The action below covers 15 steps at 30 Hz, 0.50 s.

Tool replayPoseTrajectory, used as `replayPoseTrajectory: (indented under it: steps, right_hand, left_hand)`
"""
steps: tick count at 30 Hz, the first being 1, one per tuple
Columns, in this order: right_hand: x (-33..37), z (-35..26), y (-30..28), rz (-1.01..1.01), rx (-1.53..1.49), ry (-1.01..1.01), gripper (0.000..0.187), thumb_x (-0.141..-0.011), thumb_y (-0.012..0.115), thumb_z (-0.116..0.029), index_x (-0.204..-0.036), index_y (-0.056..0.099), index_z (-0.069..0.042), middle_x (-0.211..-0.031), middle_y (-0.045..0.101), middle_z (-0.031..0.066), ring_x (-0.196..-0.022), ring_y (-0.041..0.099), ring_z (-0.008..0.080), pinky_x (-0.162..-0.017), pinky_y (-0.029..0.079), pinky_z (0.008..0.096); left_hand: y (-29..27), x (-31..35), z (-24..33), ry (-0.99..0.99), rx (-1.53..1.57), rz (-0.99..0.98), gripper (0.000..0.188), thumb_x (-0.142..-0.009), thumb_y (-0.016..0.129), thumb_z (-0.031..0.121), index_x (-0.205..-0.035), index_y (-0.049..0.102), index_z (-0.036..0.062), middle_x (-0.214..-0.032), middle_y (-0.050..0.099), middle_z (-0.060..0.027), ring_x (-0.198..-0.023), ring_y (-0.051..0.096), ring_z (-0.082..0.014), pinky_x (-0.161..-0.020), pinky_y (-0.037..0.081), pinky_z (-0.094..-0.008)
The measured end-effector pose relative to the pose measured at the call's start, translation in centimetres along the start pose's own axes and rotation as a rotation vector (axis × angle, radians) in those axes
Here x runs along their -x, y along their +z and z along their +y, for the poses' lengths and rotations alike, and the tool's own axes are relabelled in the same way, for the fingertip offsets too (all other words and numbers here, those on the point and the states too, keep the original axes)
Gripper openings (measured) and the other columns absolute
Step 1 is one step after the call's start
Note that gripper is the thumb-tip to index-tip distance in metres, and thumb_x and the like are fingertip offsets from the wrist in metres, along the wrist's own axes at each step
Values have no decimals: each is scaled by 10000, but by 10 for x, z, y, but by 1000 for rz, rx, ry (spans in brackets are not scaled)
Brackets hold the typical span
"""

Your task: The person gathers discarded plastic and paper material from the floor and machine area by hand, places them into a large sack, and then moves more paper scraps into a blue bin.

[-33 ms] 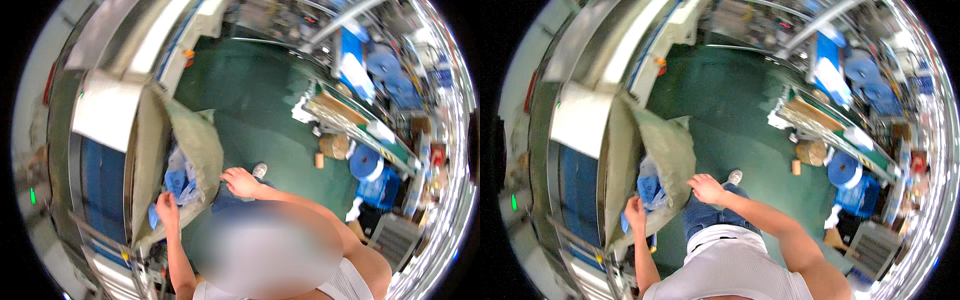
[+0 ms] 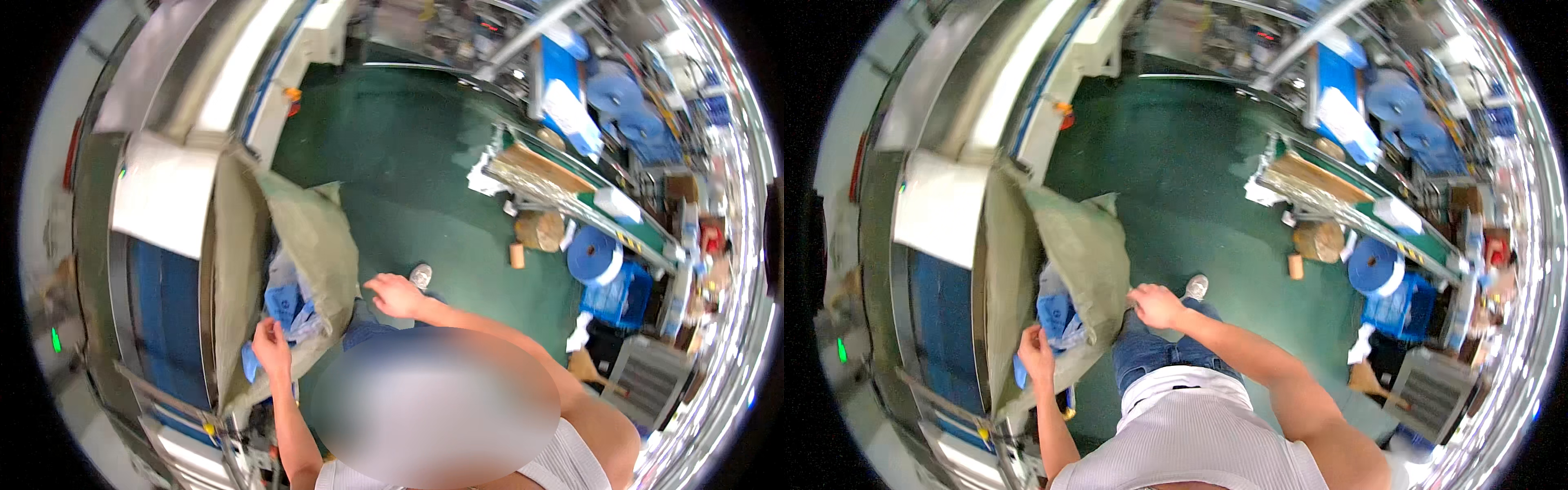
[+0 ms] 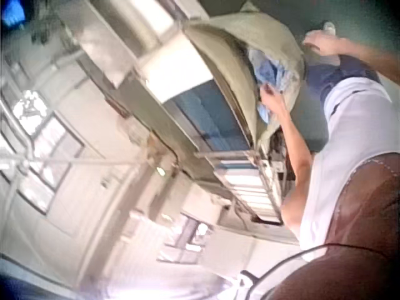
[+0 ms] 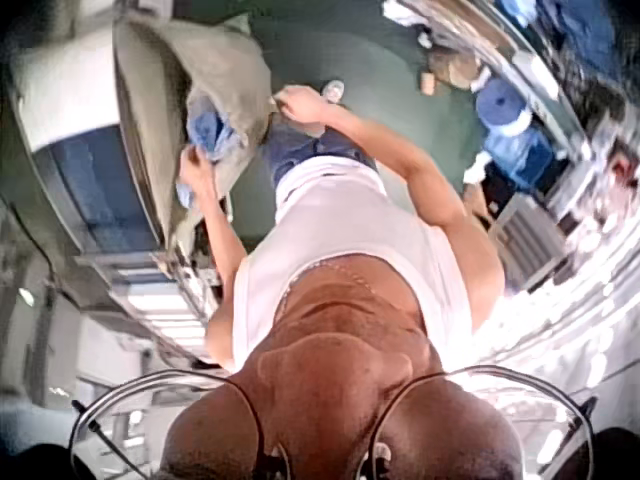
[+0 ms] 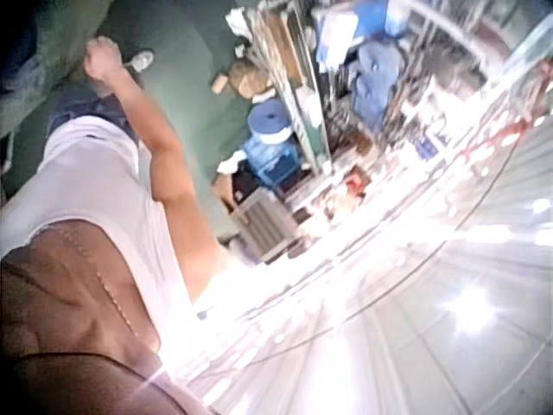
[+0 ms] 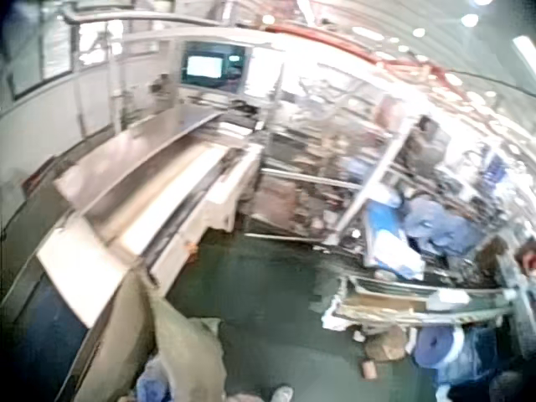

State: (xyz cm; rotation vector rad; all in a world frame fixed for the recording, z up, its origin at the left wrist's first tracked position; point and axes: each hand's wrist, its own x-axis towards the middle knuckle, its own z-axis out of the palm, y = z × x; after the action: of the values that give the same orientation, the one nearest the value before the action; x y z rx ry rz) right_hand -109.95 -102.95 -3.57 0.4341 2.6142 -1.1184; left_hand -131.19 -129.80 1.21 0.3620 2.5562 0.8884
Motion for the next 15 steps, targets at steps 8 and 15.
replayPoseTrajectory:
  steps: [8, 15]
  right_hand:
    - [187, 249, 50, -55, -23, 636, 322, -866, 542, -292, -955, 710, -33, -1072, 702, 202, -1019, 660, 413, -892, 541, 495]
    - [259, 340, 12, 54, -373, 1049, 409, -840, 620, -401, -1109, 738, -117, -1167, 704, 173, -1109, 650, 364, -964, 522, 433]
  left_hand:
    - [122, -38, 205, 503, 109, -291, 145, -915, 675, 99, -1029, 686, 11, -867, 680, -138, -638, 615, -235, -620, 505, -330]
    - [239, 18, 286, 543, -167, -555, 199, -895, 673, 184, -1057, 687, 70, -973, 704, -132, -886, 686, -318, -778, 543, -434]
